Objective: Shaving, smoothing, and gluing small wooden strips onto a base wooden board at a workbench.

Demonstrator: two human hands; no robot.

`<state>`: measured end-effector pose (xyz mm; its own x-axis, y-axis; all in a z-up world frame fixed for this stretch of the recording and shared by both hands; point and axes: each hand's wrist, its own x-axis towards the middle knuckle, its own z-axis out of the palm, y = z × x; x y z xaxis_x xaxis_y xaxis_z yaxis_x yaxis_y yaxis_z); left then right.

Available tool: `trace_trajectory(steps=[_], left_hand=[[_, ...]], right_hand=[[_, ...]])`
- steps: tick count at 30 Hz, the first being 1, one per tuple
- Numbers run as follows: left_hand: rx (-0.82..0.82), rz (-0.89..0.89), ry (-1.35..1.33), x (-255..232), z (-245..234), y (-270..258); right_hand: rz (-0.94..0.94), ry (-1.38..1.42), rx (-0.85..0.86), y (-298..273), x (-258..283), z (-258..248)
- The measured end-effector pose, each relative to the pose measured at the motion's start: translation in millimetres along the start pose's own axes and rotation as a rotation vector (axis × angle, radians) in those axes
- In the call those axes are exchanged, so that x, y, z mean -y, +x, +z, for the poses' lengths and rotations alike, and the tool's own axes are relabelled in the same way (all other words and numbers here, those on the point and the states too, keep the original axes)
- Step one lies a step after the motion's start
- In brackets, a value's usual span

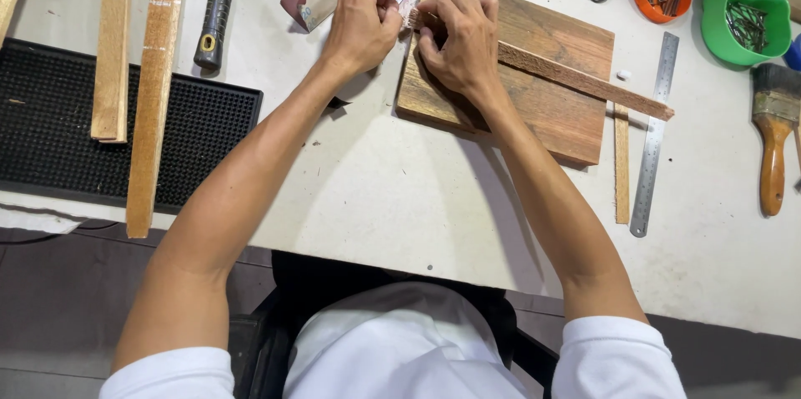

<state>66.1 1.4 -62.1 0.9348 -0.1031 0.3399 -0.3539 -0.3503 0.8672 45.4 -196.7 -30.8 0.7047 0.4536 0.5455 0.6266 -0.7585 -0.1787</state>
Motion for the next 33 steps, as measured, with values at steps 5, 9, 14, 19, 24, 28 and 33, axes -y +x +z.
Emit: trace_trajectory(steps=[5, 9, 14, 19, 24, 28, 33], left_hand=[[0.025, 0.175, 0.256, -26, -6, -7], [0.096, 0.106, 0.262, -38, -11, -10], [0.056, 0.161, 0.244, -28, -15, -4], [-0.063, 0.356, 0.242, -13, -22, 3], [-0.089, 0.437, 0.241, -42, -16, -3], [-0.079, 0.494, 0.31, -69, -8, -7], [0.1, 0.605, 0.248, -89, 18, -3]], right_hand=[[-0.045, -0.008, -0.049, -3, -13, 11], [-0.028, -0.016, -0.052, -4, -9, 9], [-0.02, -0.118, -0.036, -12, -25, 8], [-0.07, -0.2, -0.026, -25, -58, -12], [-0.092, -0.213, -0.027, -32, -61, -43], [-0.182, -0.345, -0.166, -45, -60, -67], [-0.2, -0.439, -0.244, -79, -75, -89]])
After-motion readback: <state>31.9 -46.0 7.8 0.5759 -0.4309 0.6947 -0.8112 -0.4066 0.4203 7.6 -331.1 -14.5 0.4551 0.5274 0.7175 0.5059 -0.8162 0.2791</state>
